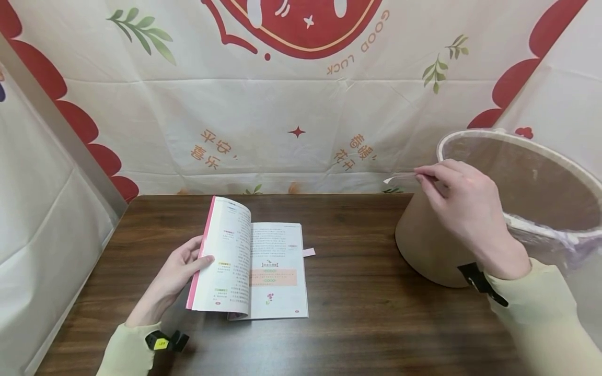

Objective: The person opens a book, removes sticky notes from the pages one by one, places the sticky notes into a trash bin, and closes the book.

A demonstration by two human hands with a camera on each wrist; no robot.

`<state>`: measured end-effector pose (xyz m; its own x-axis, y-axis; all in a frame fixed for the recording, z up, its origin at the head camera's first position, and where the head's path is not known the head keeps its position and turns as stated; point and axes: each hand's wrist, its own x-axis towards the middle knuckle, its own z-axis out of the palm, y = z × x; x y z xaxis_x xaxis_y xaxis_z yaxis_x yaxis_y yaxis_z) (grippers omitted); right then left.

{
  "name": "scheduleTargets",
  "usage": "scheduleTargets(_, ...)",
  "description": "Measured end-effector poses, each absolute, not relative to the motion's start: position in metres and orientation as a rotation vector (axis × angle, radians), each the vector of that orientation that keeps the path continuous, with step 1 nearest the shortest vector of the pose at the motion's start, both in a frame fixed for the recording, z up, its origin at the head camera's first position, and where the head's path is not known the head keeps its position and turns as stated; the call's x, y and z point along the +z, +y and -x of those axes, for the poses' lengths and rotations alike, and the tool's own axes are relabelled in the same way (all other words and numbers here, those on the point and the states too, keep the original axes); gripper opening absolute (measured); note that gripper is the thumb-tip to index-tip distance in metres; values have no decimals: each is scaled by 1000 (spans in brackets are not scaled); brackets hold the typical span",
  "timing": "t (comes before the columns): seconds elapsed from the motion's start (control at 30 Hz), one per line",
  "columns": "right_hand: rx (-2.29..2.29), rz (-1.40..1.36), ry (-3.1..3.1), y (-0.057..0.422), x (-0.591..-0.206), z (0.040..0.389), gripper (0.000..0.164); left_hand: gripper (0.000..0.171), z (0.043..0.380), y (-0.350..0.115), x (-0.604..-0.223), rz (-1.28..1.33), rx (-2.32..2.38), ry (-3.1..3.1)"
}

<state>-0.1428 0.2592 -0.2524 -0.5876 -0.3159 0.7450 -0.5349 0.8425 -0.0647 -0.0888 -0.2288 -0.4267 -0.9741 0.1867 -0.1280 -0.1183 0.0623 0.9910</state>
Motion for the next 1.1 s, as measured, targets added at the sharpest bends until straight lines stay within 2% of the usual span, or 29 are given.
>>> scheduleTargets(0.67, 219, -547, -2211, 296, -202, 118, 14, 64, 89, -228, -428, -112, 2010, 2103)
scheduleTargets(1.1, 106, -468, -2313, 321, -175, 122, 13, 68, 89, -224, -426, -85, 1996, 2113)
